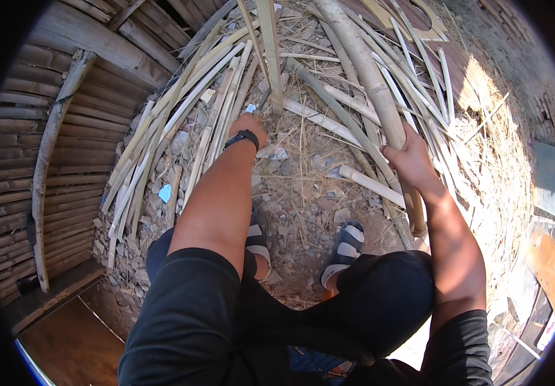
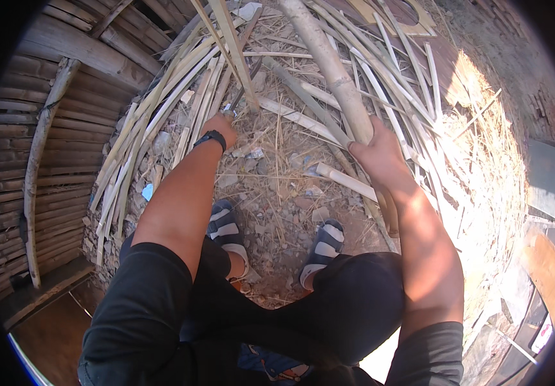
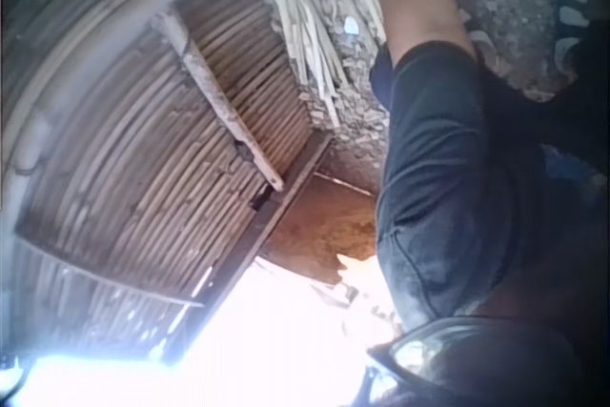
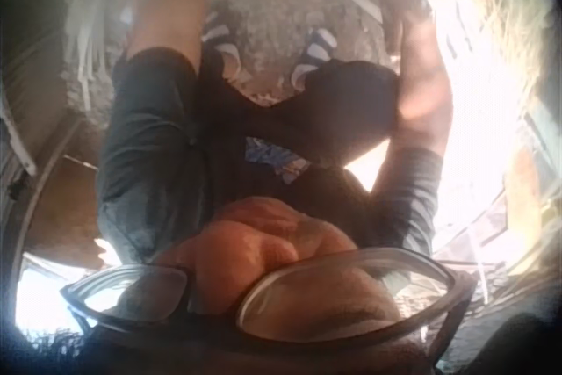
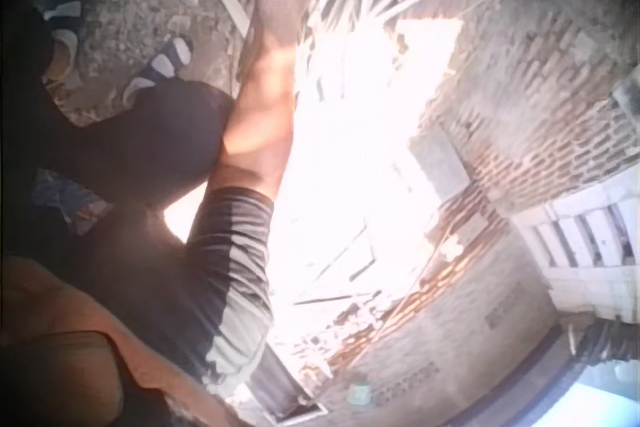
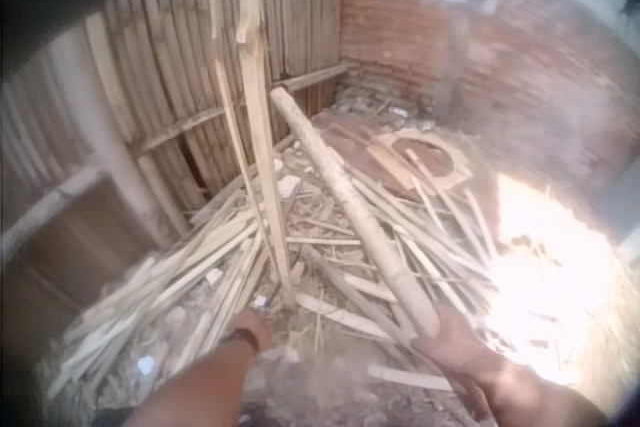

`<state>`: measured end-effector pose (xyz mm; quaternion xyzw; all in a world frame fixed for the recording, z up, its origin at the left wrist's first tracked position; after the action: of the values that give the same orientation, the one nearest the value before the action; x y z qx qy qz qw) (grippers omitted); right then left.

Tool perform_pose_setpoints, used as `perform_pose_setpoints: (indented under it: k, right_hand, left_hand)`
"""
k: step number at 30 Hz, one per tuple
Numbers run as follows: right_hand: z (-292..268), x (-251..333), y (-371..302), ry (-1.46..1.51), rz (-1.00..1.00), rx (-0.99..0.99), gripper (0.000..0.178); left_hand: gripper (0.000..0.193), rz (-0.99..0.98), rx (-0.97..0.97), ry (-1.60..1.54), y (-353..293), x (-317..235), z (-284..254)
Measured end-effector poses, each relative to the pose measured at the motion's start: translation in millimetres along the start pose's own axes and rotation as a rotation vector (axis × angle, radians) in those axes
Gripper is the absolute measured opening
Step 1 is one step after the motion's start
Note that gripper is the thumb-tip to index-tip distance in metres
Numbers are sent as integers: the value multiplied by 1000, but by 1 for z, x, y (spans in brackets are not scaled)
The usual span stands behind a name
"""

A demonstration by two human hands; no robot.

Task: The person splits bamboo strips using a machete. They hold a bamboo piece and repeatedly strike it with the machete to separate it into thinner strips, which are then placed on the ground.

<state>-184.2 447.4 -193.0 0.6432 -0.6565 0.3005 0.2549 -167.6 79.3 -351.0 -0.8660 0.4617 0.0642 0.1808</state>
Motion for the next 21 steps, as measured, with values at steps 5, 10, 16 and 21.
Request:
perform_pose_setpoints:
  k: [5, 10, 16, 21]
  right_hand:
    - [-14, -23, 6, 162, 23, -116, 52]
    - [46, -137, -28, -378, 45, 395, 59]
    - [46, -118, -20, -367, 88, 378, 53]
    - [2, -82, -4, -116, 64, 137, 49]
  left_hand:
    - [41, -3, -29, -8, 3, -7, 11]
    - [40, 6, -38, 7, 10, -16, 17]
    - [43, -23, -48, -11, 9, 0, 32]
    - [43, 7, -50, 6, 15, 3, 34]
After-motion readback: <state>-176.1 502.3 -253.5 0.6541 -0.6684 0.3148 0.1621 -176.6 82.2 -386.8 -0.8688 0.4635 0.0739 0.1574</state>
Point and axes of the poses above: each hand's wrist, its own y-axis towards the middle knuckle, its own z-axis out of the palm, x = y × z, the point moved 8 cm from there along y, towards the middle knuckle, and after that the axes turned 13 degrees about -x, right-handed, at the moved point
